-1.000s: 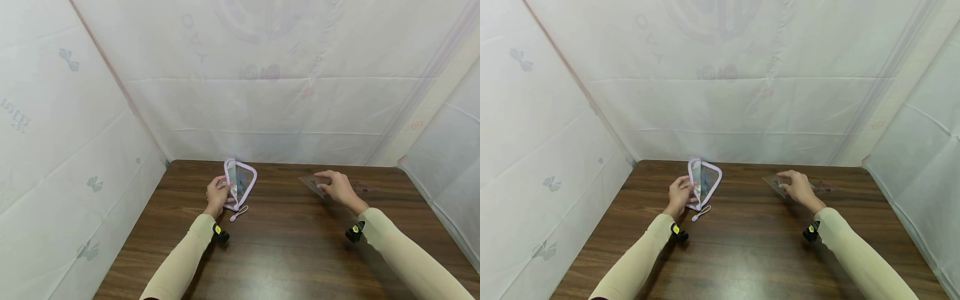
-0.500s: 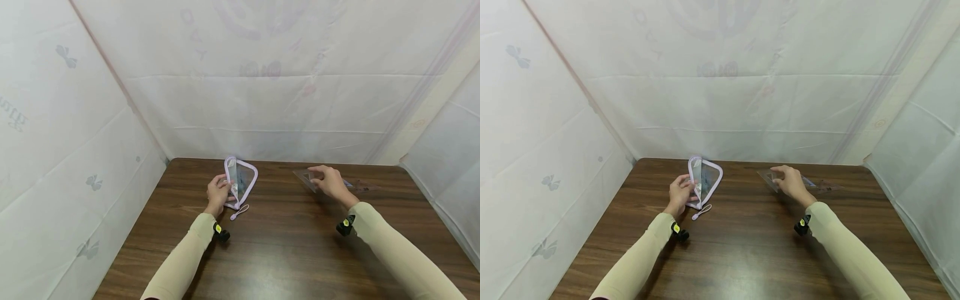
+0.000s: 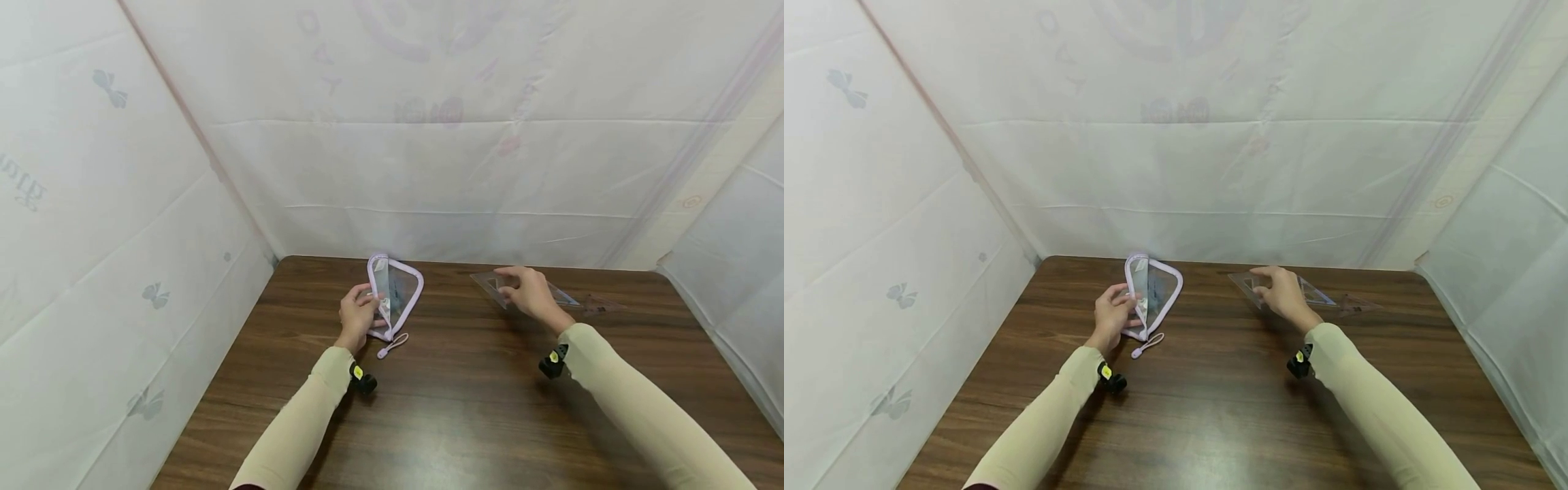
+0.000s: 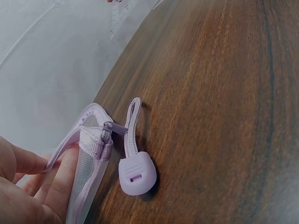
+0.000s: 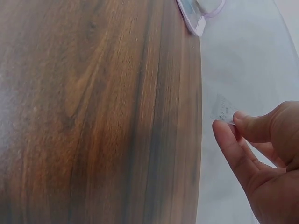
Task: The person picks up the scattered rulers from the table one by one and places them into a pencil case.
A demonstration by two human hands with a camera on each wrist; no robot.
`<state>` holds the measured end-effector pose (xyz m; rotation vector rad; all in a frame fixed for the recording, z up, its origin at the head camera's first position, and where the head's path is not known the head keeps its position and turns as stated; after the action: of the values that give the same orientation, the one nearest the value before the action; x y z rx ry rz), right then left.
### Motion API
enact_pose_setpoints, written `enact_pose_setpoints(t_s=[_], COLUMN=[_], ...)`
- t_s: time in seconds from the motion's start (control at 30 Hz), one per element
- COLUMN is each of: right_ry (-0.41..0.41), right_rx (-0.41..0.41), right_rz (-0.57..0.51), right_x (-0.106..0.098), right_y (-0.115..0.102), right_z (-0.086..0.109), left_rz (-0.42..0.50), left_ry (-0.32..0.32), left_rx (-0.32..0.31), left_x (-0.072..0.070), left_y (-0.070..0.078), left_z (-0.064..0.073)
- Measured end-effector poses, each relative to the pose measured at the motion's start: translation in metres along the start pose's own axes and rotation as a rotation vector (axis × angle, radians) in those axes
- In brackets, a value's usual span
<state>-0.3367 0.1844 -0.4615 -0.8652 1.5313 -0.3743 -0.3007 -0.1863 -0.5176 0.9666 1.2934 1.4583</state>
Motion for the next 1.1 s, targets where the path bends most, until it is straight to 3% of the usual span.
enact_pose_setpoints(t_s=[0.53, 0.73, 1.1], right_ry=[-0.006, 0.0, -0.013], right_rx=[-0.036, -0.016, -0.055], right_rz=[-0.044, -0.082, -0.083], right_x=[0.013, 0.02, 0.036], right_y=[-0.008, -0.011, -0.03], right_z=[-0.011, -0.018, -0.034], left_rz=[-0.009, -0.005, -0.005], left_ry=[0.015, 0.014, 0.015], left_rx=[0.002, -0.003, -0.006], left_x=[0.001, 0.002, 0.003], left_y=[0.001, 0.002, 0.0], left_z=[0.001, 0.0, -0.001])
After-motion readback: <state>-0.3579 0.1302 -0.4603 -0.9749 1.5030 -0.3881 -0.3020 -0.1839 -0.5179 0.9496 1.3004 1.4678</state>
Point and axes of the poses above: each hand's wrist, its own z-axis away from the middle knuckle, its own x-axis out of the palm, y = z × x, the point moved 5 cm from there along -z, towards the middle knuckle, and after that the axes turned 2 degrees about -z, right-handed, at the moved point
